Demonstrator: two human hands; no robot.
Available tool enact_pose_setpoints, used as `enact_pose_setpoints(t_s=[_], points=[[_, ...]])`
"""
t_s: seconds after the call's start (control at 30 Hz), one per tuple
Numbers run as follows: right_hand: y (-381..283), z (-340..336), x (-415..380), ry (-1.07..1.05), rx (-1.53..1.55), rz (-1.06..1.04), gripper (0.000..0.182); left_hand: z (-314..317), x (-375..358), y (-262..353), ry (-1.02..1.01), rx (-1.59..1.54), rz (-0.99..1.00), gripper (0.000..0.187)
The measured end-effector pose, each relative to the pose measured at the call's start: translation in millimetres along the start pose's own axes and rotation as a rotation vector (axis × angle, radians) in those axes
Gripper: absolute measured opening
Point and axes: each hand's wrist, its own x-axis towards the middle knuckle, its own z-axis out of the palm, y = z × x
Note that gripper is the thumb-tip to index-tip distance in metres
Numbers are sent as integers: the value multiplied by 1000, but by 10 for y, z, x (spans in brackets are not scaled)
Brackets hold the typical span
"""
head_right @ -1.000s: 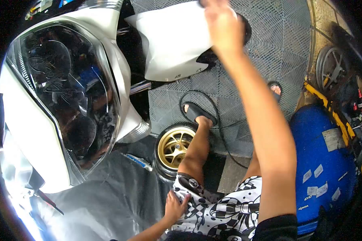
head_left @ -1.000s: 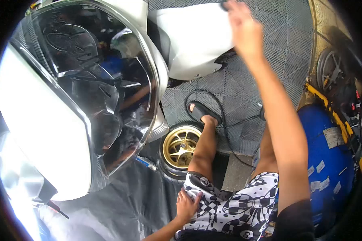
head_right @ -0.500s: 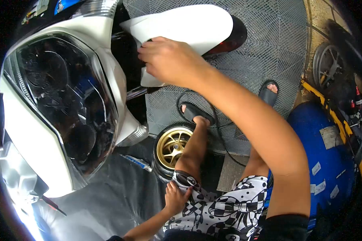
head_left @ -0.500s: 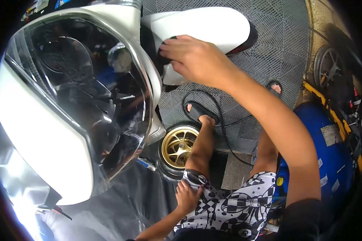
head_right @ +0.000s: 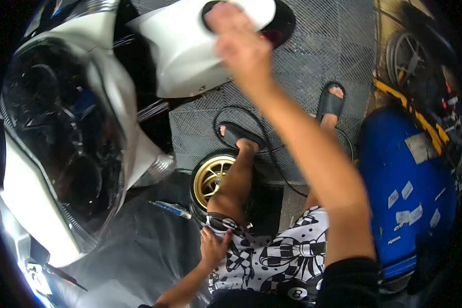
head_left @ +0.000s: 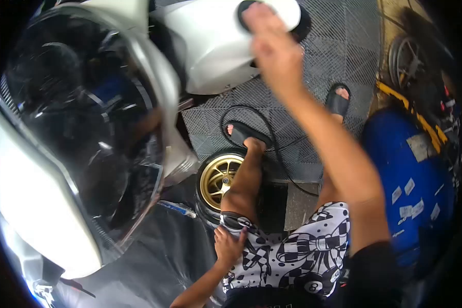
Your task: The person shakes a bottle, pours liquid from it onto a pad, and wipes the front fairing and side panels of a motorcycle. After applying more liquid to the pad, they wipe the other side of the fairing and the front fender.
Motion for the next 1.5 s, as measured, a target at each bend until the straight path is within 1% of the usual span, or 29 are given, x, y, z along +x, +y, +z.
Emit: enact_pose_setpoints(t_s=[0.03, 0.07, 0.1, 0.13, 0.17, 0.23, 0.27, 0.3, 0.37, 0.4, 0.5, 0.57, 0.63, 0.7, 0.73, 0.77, 0.87, 0.9, 1.0, 1.03, 1.07, 1.1, 1.17, 1.23, 1.3, 1.33, 1.37, 1.43, 1.5], points=[[-207, 146, -212, 111, 38, -36, 21, 17, 16, -27, -5, 18, 11, 83], [-441, 272, -398, 110, 202, -26, 35, 8, 42, -51, 3, 12, 51, 82], [-707, 318, -574, -15, 149, 11, 47, 9, 65, -57, 14, 2, 85, 82], [-847, 459, -687, 49, 159, 93, 48, 0, 125, -67, 17, -12, 92, 82], [-780, 449, -660, 66, 167, 94, 48, 43, 257, -59, 31, 0, 91, 82], [-595, 366, -699, 34, 68, -37, 49, 76, 371, -69, 48, 72, 163, 83], [-468, 381, -796, 95, 29, -43, 50, 38, 455, 66, 23, 138, 75, 87], [-389, 303, -928, 112, 43, 43, 50, 87, 519, 111, 60, 187, 53, 91], [-307, 473, -1335, 208, 8, 431, 47, 103, 588, 174, 140, 273, 77, 92], [-425, 556, -1405, 229, 109, 644, 50, 83, 617, 188, 84, 220, 48, 92], [-1041, 751, -875, 554, 284, 673, 54, 128, 613, 79, 111, 211, 161, 91], [-1121, 837, -806, 605, 263, 666, 51, 134, 653, 32, 76, 270, 220, 90], [-1037, 851, -945, 538, 165, 541, 48, 102, 661, 71, 98, 204, 119, 89], [-721, 819, -1111, 498, 104, 444, 47, 83, 640, 98, 127, 233, 136, 87], [-609, 776, -1121, 479, 40, 410, 46, 59, 638, 125, 81, 215, 92, 88], [-489, 798, -1131, 476, 12, 430, 48, 33, 642, 157, 37, 193, 47, 89], [-258, 821, -1060, 517, -6, 560, 46, 20, 641, 196, 59, 208, 48, 89], [-275, 807, -1073, 518, -5, 555, 46, 19, 640, 195, 62, 205, 50, 89], [-186, 660, -1263, 358, -102, 449, 48, 42, 667, 211, 59, 213, 55, 90], [47, 649, -1495, 235, -299, 581, 47, 42, 655, 220, 49, 222, 51, 91], [191, 464, -1628, -11, -307, 1023, 42, 23, 652, 235, 41, 231, 48, 91], [381, 446, -1917, 251, -339, 915, 39, -14, 648, 250, 54, 230, 56, 91], [244, 173, -1897, 211, -197, 843, 41, -1, 666, 293, 58, 249, 76, 93], [-144, 19, -1725, 199, -135, 987, 42, 31, 657, 272, 64, 237, 87, 94], [-277, 116, -1553, 320, -25, 1024, 44, 61, 670, 247, 94, 224, 124, 91], [-282, 208, -1468, 267, -50, 975, 43, 53, 734, 279, 101, 228, 126, 91], [-186, 430, -1378, 412, -73, 586, 41, 44, 722, 289, 83, 224, 115, 90], [-179, 744, -1297, 339, -102, 645, 38, 18, 663, 281, 42, 213, 81, 86], [-69, 724, -1264, 360, -87, 650, 39, 37, 663, 273, 30, 248, 74, 87]])
